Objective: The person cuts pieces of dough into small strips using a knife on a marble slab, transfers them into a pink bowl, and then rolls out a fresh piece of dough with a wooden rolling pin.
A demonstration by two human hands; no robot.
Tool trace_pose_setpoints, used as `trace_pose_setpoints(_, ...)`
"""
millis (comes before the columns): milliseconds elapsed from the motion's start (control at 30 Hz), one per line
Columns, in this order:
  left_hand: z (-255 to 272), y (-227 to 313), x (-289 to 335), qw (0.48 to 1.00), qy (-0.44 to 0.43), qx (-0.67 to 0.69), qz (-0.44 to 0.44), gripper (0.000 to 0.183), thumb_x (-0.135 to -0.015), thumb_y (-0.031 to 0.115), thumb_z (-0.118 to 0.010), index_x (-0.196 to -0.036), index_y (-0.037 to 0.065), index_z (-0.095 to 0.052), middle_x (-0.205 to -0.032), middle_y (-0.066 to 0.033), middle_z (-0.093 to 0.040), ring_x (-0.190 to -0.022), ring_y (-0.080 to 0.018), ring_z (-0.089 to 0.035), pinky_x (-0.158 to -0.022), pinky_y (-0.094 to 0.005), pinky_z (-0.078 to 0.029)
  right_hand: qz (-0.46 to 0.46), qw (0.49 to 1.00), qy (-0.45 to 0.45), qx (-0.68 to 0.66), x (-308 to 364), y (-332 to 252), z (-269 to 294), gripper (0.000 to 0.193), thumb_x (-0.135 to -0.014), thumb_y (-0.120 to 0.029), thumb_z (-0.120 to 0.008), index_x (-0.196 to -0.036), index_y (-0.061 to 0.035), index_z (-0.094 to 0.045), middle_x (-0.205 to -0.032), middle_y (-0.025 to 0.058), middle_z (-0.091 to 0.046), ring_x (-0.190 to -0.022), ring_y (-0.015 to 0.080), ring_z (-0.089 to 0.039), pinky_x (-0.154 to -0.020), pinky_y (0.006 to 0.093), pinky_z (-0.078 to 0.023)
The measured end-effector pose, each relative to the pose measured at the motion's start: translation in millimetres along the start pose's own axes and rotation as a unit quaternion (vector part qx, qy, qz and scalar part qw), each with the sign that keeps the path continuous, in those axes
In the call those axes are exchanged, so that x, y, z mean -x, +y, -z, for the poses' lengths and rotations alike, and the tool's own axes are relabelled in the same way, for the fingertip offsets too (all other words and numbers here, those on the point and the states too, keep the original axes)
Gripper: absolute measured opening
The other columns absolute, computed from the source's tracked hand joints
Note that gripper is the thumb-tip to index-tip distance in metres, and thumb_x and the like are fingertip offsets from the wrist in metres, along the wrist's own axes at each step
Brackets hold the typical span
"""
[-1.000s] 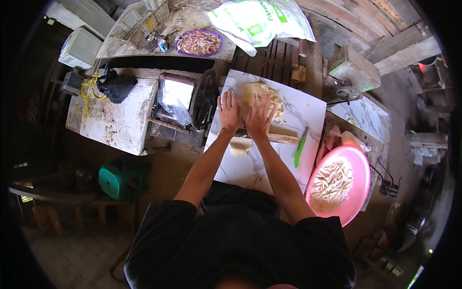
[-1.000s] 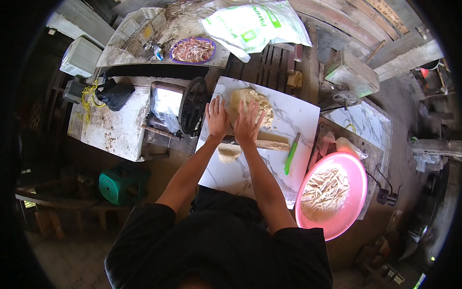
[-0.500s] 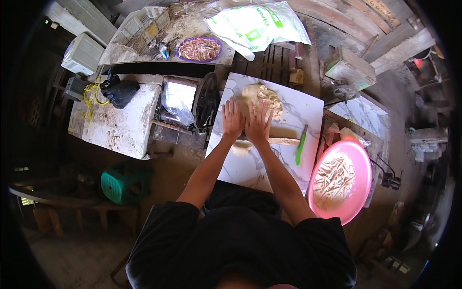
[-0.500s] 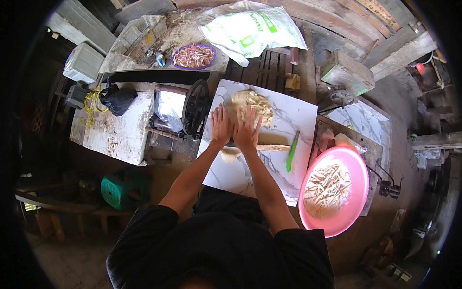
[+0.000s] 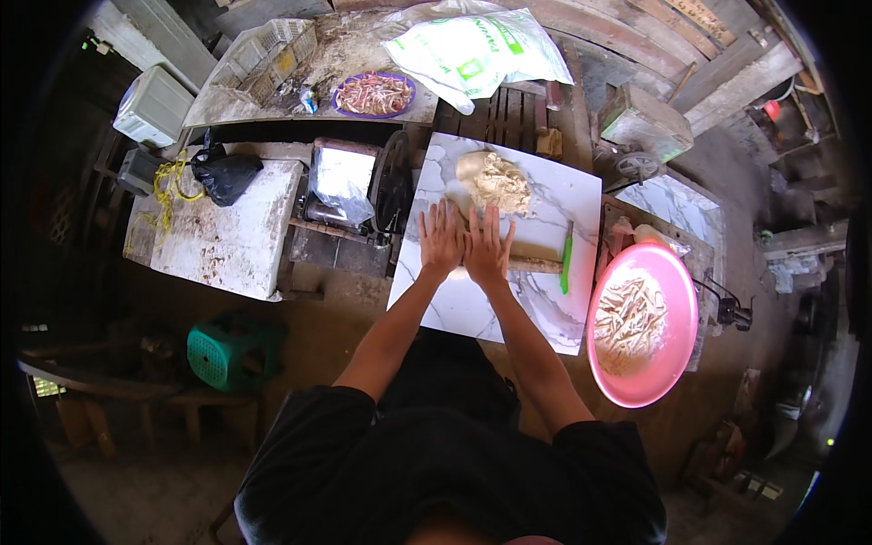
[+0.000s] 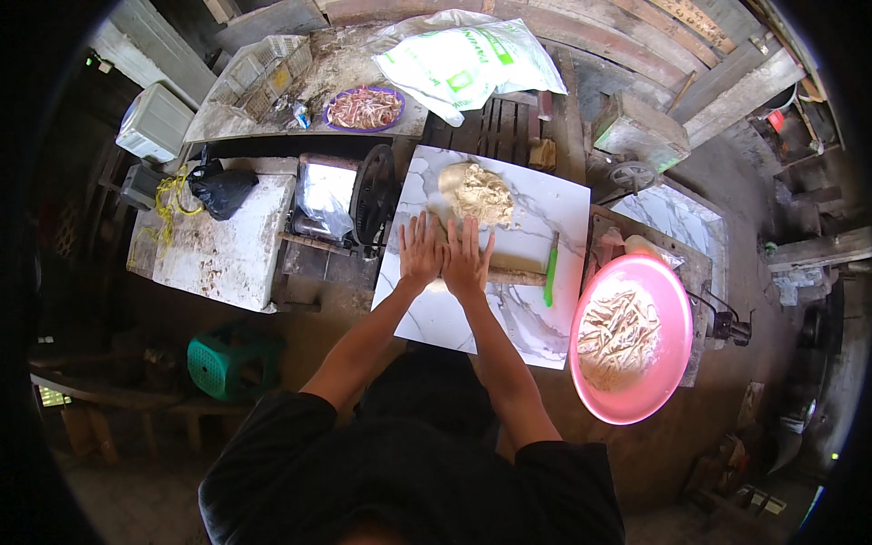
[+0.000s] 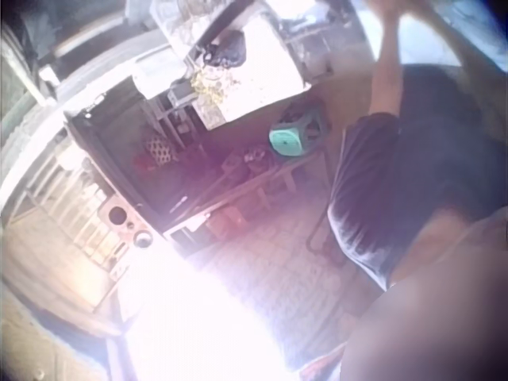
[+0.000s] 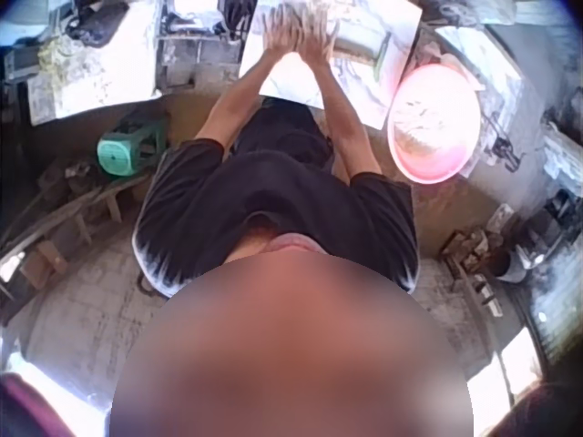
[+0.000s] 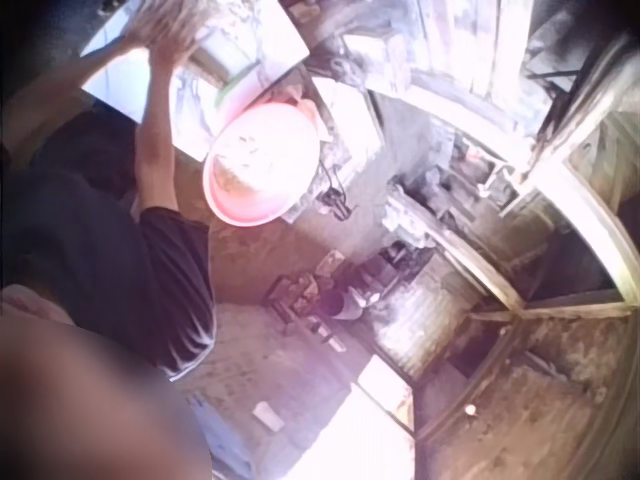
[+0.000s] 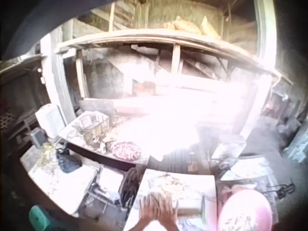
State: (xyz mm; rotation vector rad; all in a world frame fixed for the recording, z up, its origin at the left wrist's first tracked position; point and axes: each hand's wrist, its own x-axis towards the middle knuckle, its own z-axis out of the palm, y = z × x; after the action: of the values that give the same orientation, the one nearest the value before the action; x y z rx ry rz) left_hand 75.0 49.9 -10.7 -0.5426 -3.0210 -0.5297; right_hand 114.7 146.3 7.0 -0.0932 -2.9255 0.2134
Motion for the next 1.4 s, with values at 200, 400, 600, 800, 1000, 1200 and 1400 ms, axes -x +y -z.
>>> trace_pose_setpoints(200, 0, 2, 7, 1.0, 0.002, 0.019, -0.008, 0.056, -0.078, 0.029, -0.037, -0.128, 0.006, -0.028, -0.134, -0.0158, -0.023, -0.125, -0.0292, -0.018, -0.102, -0.0452, -0.003, -0.003, 1.0, -0.016, 0.014, 8, 0, 4, 0.047, -0.087, -0.028, -0.032, -0.131, -0.0151, -0.023, -0.138, 0.0107, -0.013, -0.128, 0.0219, -0.01, -0.099, 0.0512, 0.0)
trace_pose_setpoints(400, 1, 5, 15, 0.999, 0.008, 0.031, -0.019, 0.054, -0.078, 0.029, -0.037, -0.126, 0.004, -0.032, -0.132, -0.0171, -0.027, -0.124, -0.0283, -0.02, -0.102, -0.0444, -0.004, -0.007, 1.0, -0.02, 0.006, 17, 0, 5, 0.047, -0.087, -0.027, -0.03, -0.131, -0.0157, -0.023, -0.138, 0.0076, -0.013, -0.128, 0.0188, -0.01, -0.099, 0.0506, 0.0)
trace_pose_setpoints(600, 0, 4, 23, 0.999, 0.014, 0.046, -0.027, 0.054, -0.078, 0.027, -0.037, -0.124, 0.0, -0.032, -0.131, -0.0174, -0.029, -0.124, -0.0274, -0.021, -0.103, -0.0433, -0.005, -0.004, 0.999, -0.025, -0.021, 23, 0, 6, 0.048, -0.087, -0.026, -0.03, -0.131, -0.0101, -0.022, -0.137, 0.0072, -0.019, -0.127, 0.0185, -0.015, -0.102, 0.043, -0.006)
trace_pose_setpoints(800, 2, 3, 28, 0.997, 0.022, 0.058, -0.049, 0.054, -0.078, 0.025, -0.039, -0.124, -0.002, -0.032, -0.13, -0.0165, -0.03, -0.124, -0.0264, -0.022, -0.102, -0.0426, -0.008, 0.001, 0.999, -0.033, -0.024, 27, -1, 6, 0.049, -0.086, -0.024, -0.03, -0.13, -0.0039, -0.021, -0.136, 0.0086, -0.021, -0.127, 0.0203, -0.016, -0.102, 0.0383, -0.012)
trace_pose_setpoints(1000, 0, 4, 37, 0.994, 0.046, 0.074, -0.065, 0.054, -0.079, 0.023, -0.038, -0.125, -0.002, -0.027, -0.131, -0.0164, -0.028, -0.124, -0.0253, -0.024, -0.102, -0.0419, -0.011, -0.001, 0.999, -0.035, -0.019, 35, -2, 7, 0.051, -0.085, -0.024, -0.031, -0.129, -0.0018, -0.021, -0.135, 0.0101, -0.022, -0.126, 0.0212, -0.018, -0.102, 0.0375, -0.013)
trace_pose_setpoints(1200, 0, 5, 44, 0.992, 0.055, 0.092, -0.065, 0.053, -0.08, 0.021, -0.036, -0.127, -0.002, -0.024, -0.134, -0.0164, -0.022, -0.125, -0.0252, -0.019, -0.101, -0.042, -0.013, -0.001, 0.999, -0.028, -0.021, 42, -4, 7, 0.052, -0.085, -0.024, -0.032, -0.129, 0.0001, -0.02, -0.136, 0.0115, -0.02, -0.126, 0.021, -0.018, -0.102, 0.0372, -0.014)
trace_pose_setpoints(1400, -3, 0, 50, 0.992, 0.047, 0.099, -0.065, 0.052, -0.082, 0.02, -0.032, -0.128, -0.001, -0.021, -0.135, -0.0157, -0.019, -0.126, -0.0249, -0.016, -0.101, -0.0419, -0.013, -0.001, 0.999, -0.041, -0.03, 50, -3, -5, 0.052, -0.085, -0.025, -0.032, -0.129, 0.0013, -0.019, -0.136, 0.0125, -0.02, -0.126, 0.0214, -0.017, -0.102, 0.0375, -0.014)
